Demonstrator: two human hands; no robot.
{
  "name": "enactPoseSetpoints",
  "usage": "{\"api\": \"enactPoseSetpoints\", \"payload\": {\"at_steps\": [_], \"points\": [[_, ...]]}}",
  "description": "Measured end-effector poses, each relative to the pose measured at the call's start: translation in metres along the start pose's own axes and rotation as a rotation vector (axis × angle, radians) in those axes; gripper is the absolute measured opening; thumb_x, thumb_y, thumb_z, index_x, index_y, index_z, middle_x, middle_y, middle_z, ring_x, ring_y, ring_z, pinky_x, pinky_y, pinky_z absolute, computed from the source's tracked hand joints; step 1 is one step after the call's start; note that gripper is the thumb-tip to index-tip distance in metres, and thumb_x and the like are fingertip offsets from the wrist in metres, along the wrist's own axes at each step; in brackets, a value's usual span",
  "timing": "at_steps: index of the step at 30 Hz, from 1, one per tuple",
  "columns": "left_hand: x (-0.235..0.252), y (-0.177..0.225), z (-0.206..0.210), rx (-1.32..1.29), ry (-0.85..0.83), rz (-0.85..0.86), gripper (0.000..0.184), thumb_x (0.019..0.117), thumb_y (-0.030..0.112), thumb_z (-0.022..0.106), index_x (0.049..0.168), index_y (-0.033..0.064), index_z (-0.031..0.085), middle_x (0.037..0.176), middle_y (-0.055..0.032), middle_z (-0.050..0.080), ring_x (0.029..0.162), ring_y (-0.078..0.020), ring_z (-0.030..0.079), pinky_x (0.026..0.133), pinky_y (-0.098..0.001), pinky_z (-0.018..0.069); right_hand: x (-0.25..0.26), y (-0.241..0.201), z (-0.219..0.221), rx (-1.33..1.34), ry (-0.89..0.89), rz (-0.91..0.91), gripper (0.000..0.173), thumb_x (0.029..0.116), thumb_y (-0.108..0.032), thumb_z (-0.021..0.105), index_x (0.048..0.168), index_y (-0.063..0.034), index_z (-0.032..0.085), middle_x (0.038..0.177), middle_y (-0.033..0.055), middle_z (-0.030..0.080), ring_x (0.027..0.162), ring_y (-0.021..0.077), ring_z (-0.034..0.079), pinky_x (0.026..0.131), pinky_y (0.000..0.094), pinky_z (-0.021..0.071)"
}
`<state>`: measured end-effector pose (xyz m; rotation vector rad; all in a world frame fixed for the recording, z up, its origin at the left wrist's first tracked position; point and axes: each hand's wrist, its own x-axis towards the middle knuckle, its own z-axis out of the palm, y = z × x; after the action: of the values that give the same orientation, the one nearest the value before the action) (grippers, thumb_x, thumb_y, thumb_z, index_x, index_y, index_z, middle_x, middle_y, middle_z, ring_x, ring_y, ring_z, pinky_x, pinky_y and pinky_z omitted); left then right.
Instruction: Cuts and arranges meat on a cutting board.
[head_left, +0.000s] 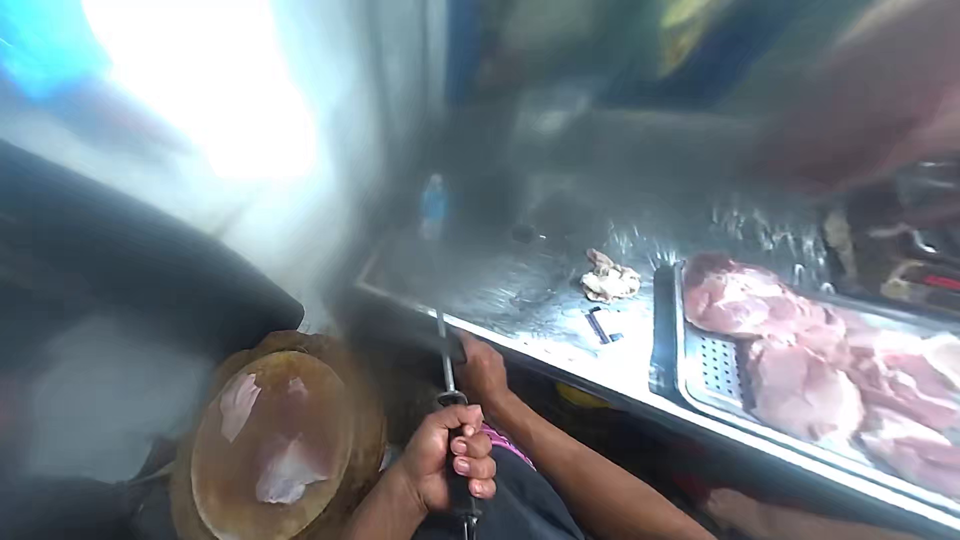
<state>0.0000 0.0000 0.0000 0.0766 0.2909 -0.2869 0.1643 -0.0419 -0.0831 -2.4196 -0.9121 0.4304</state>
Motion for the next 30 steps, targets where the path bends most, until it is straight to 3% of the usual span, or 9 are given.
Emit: {"api": "enactPoseSetpoints", "payload": {"at_steps": [3, 7, 10, 12, 17, 20, 23, 26, 30], "points": [[0.044, 0.042, -0.007, 0.216, 0.157, -0.051, 0.033, 0.1060, 0.030, 0.041, 0.077, 0.0192, 0.053, 0.056, 0.0041, 0.049, 0.045, -0.0094, 0.052, 0.047, -0.0268, 0.0520, 0.036, 0.091, -0.001, 0.058, -0.094, 0.305, 0.039, 0.1073, -0.031, 0.045, 0.129, -0.0055, 0.065, 0.108, 0.0234, 0.072, 0.100, 0.0427, 0.070, 0.087, 0.0644, 0.0550], [0.122, 0.115, -0.031, 0.930, 0.612, -0.068, 0.024, 0.1083, 0.030, 0.049, 0.104, 0.0071, 0.055, 0.064, -0.0018, 0.053, 0.049, -0.0121, 0.054, 0.049, -0.0282, 0.0518, 0.020, 0.132, -0.036, 0.128, -0.006, 0.321, 0.041, 0.1079, -0.033, 0.051, 0.109, 0.0022, 0.072, 0.092, 0.0252, 0.071, 0.088, 0.0430, 0.069, 0.081, 0.0668, 0.0519], [0.188, 0.150, -0.069, 1.611, 0.906, -0.067, 0.030, 0.0997, 0.020, 0.059, 0.119, -0.0024, 0.064, 0.103, -0.0177, 0.069, 0.090, -0.0300, 0.069, 0.075, -0.0523, 0.0578, 0.034, 0.147, -0.045, 0.228, 0.035, 0.236, 0.042, 0.1071, -0.032, 0.053, 0.108, 0.0068, 0.069, 0.078, 0.0183, 0.066, 0.068, 0.0278, 0.064, 0.070, 0.0532, 0.0544], [0.222, 0.158, -0.087, 1.704, 1.034, -0.023, 0.036, 0.0920, 0.012, 0.067, 0.126, 0.0005, 0.063, 0.126, -0.0224, 0.065, 0.115, -0.0412, 0.065, 0.088, -0.0651, 0.0547, 0.047, 0.161, -0.044, 0.277, 0.051, 0.221, 0.041, 0.1071, -0.034, 0.053, 0.106, 0.0049, 0.067, 0.069, 0.0085, 0.060, 0.056, 0.0157, 0.058, 0.060, 0.0420, 0.0550], [0.267, 0.157, -0.132, 1.902, 1.047, 0.251, 0.055, 0.0907, 0.002, 0.066, 0.144, 0.0087, 0.055, 0.137, -0.0207, 0.058, 0.127, -0.0400, 0.057, 0.101, -0.0547, 0.0517, 0.074, 0.160, -0.051, 0.278, 0.117, 0.216, 0.036, 0.1066, -0.030, 0.054, 0.104, 0.0029, 0.067, 0.064, 0.0018, 0.057, 0.052, 0.0084, 0.057, 0.057, 0.0336, 0.0554], [0.212, 0.142, -0.116, 1.886, 1.135, 0.466, 0.057, 0.0928, 0.005, 0.064, 0.147, 0.0178, 0.056, 0.150, -0.0166, 0.052, 0.137, -0.0384, 0.049, 0.110, -0.0585, 0.0434, 0.087, 0.146, -0.049, 0.295, 0.006, 0.193, 0.037, 0.1068, -0.033, 0.055, 0.099, 0.0016, 0.065, 0.061, -0.0002, 0.055, 0.050, 0.0074, 0.057, 0.054, 0.0318, 0.0547], [0.091, 0.108, -0.072, 1.549, 1.768, 0.470, 0.061, 0.0951, 0.022, 0.064, 0.153, 0.0286, 0.049, 0.161, -0.0073, 0.042, 0.149, -0.0310, 0.038, 0.116, -0.0602, 0.0348, 0.092, 0.136, -0.040, 0.350, -0.129, 0.062, 0.034, 0.1060, -0.031, 0.056, 0.103, 0.0008, 0.067, 0.061, -0.0027, 0.055, 0.048, 0.0044, 0.055, 0.051, 0.0280, 0.0541], [-0.034, 0.060, -0.124, 1.036, 2.481, 0.438, 0.085, 0.0886, 0.054, 0.070, 0.159, 0.0195, 0.038, 0.163, -0.0225, 0.032, 0.148, -0.0451, 0.034, 0.112, -0.0719, 0.0341, 0.092, 0.119, -0.022, 0.338, -0.257, -0.080, 0.033, 0.1056, -0.028, 0.055, 0.111, 0.0005, 0.069, 0.065, 0.0014, 0.058, 0.051, 0.0078, 0.055, 0.052, 0.0320, 0.0529], [-0.092, 0.048, -0.180, 0.552, 2.515, 0.614, 0.108, 0.0823, 0.047, 0.081, 0.160, -0.0014, 0.024, 0.162, -0.0342, 0.025, 0.146, -0.0482, 0.037, 0.116, -0.0608, 0.0358, 0.079, 0.087, 0.006, 0.215, -0.356, -0.203, 0.034, 0.1052, -0.030, 0.056, 0.104, 0.0005, 0.070, 0.069, 0.0102, 0.063, 0.056, 0.0209, 0.060, 0.058, 0.0481, 0.0540]]}}
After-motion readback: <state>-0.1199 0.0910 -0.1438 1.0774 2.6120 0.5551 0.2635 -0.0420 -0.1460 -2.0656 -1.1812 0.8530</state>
